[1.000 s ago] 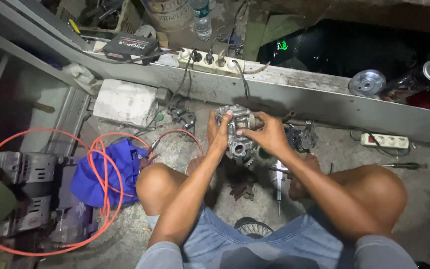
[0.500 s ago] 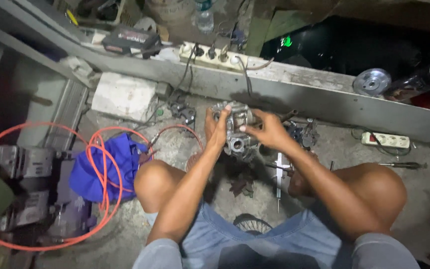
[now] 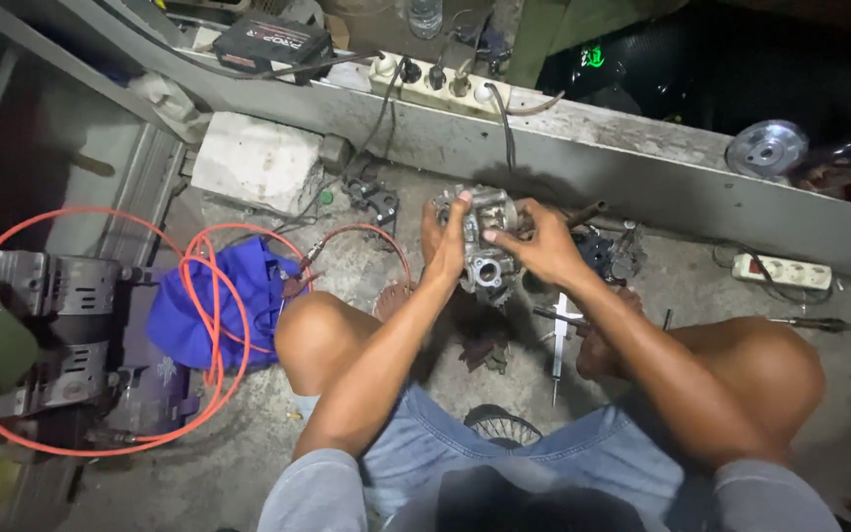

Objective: A person is cleaning and inspecting a motorcycle cylinder block assembly using a small hand tool to clear ports.

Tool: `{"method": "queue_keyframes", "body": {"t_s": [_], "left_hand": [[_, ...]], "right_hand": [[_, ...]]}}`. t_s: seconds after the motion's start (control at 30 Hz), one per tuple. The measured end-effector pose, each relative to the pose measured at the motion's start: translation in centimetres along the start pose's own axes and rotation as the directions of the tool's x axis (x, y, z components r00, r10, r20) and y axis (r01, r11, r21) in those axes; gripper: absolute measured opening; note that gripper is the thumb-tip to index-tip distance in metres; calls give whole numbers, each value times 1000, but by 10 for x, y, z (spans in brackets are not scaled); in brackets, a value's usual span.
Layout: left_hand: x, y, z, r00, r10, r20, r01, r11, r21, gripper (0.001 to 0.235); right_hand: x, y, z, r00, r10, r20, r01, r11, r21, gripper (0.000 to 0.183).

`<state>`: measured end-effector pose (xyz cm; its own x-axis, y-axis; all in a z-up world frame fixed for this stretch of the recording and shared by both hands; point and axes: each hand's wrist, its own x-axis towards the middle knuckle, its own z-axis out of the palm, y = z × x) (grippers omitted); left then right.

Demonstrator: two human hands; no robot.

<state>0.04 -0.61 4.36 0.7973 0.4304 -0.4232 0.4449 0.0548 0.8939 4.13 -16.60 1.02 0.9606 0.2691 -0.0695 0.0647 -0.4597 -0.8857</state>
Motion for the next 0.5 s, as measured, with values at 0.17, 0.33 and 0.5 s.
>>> {"method": "queue_keyframes", "body": {"t_s": [0.17,0.33,0.5], "left_hand": [[2,5,7,1000,3,13,-3,1000,-4,105],[6,2,9,999,4,-40,-1,998,69,113],[15,-13,13,992,2,-126,7,997,70,108]], "right_hand": [[-2,-8,6,986,-21,-167,17,1000,-27,34],[-1,-13,5,989,36,-147,-41,999,-33,36],[-2,-27,9,978,-29,-207,-4,988,-155,30]]}}
